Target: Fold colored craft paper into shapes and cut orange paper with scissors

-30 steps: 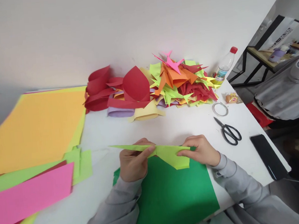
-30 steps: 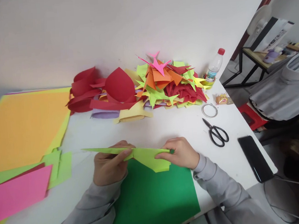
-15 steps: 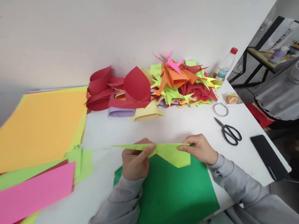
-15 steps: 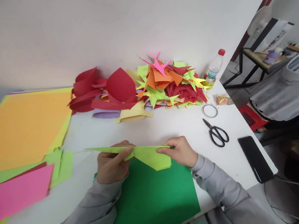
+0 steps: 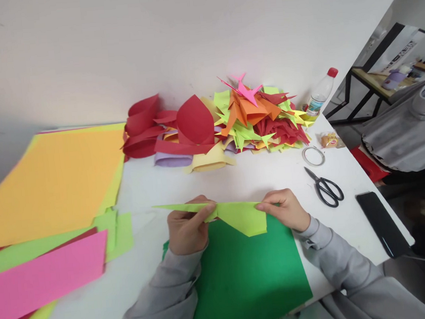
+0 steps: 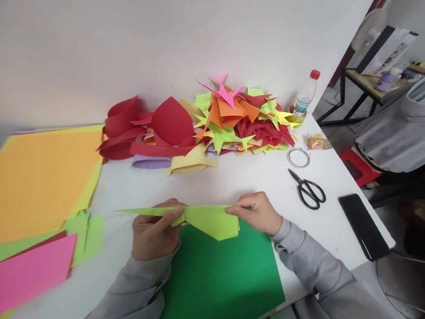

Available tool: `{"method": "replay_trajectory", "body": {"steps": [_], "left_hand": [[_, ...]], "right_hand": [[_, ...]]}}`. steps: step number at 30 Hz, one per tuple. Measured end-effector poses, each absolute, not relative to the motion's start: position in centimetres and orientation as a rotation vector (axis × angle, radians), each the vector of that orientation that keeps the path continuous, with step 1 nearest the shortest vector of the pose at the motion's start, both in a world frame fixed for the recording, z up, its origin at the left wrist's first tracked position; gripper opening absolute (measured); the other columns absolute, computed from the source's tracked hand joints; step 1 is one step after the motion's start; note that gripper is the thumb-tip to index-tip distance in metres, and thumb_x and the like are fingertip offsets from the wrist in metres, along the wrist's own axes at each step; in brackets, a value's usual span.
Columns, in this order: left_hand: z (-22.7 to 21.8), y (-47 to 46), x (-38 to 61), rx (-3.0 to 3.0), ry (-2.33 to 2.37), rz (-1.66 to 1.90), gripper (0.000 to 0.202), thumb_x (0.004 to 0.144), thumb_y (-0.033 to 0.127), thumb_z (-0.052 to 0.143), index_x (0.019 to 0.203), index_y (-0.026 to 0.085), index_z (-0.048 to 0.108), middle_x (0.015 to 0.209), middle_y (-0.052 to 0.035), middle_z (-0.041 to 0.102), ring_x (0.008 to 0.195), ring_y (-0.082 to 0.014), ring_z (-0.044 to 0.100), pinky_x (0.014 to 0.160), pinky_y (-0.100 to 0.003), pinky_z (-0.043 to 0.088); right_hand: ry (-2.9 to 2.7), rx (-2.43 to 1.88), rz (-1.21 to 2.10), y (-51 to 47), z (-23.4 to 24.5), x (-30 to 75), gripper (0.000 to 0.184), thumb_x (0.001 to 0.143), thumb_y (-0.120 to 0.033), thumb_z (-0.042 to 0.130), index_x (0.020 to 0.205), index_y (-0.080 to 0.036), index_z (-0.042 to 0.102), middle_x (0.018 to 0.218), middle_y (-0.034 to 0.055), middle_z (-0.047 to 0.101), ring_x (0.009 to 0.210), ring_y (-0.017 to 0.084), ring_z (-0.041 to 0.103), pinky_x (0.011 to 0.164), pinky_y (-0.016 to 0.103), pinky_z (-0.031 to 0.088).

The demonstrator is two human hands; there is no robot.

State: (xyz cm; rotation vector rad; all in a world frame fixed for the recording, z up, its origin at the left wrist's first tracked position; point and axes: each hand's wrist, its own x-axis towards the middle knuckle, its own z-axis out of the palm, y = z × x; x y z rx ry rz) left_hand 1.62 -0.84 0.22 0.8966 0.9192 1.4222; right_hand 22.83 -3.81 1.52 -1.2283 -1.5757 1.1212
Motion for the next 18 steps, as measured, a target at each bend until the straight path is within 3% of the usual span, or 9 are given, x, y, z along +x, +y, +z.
{"method": "replay_trajectory", "body": {"steps": [6, 10, 14, 18], "left_hand": [[0.1, -0.9, 1.6, 0.895, 0.92, 1.382, 0.007, 0.058, 0.019, 0.076, 0.054, 0.018, 0.07, 0.05, -0.0002, 0.059, 0.046, -0.0127, 0.054, 0.041, -0.024, 0.04], [0.1, -1.0, 1.9, 0.89, 0.922, 1.336, 0.009, 0.059, 0.021, 0.076, 0.054, 0.018, 0.069, 0.049, 0.0014, 0.056, 0.044, -0.0119, 0.053, 0.04, -0.023, 0.039], [0.0, -1.5, 2.6, 0.931, 0.917, 1.245, 0.019, 0.06, 0.024, 0.077, 0.047, 0.016, 0.065, 0.046, 0.0004, 0.055, 0.044, -0.0127, 0.052, 0.041, -0.025, 0.04], [-0.2, -2.1, 3.3, 0.964, 0.938, 1.194, 0.025, 0.063, 0.028, 0.077, 0.047, 0.016, 0.063, 0.046, 0.0012, 0.053, 0.045, -0.0119, 0.05, 0.042, -0.024, 0.039]], "right_hand": [[-1.617, -1.154, 1.135, -3.8, 1.7, 23.2, 0.05, 0.086, -0.057, 0.056, 0.056, -0.017, 0.058, 0.057, -0.0006, 0.051, 0.055, 0.011, 0.046, 0.055, 0.025, 0.038], [-1.444, -1.217, 1.369, -3.5, 1.4, 23.7, 0.057, 0.087, -0.065, 0.047, 0.068, -0.015, 0.066, 0.064, 0.0021, 0.061, 0.059, 0.013, 0.054, 0.059, 0.026, 0.043], [-1.503, -1.249, 1.422, -3.5, 1.6, 23.3, 0.051, 0.078, -0.065, 0.06, 0.079, -0.015, 0.07, 0.073, 0.0038, 0.067, 0.066, 0.014, 0.057, 0.064, 0.026, 0.045], [-1.68, -1.311, 1.327, -3.9, 1.5, 22.4, 0.045, 0.072, -0.061, 0.069, 0.072, -0.016, 0.066, 0.067, -0.0006, 0.061, 0.06, 0.011, 0.049, 0.057, 0.023, 0.039]]}}
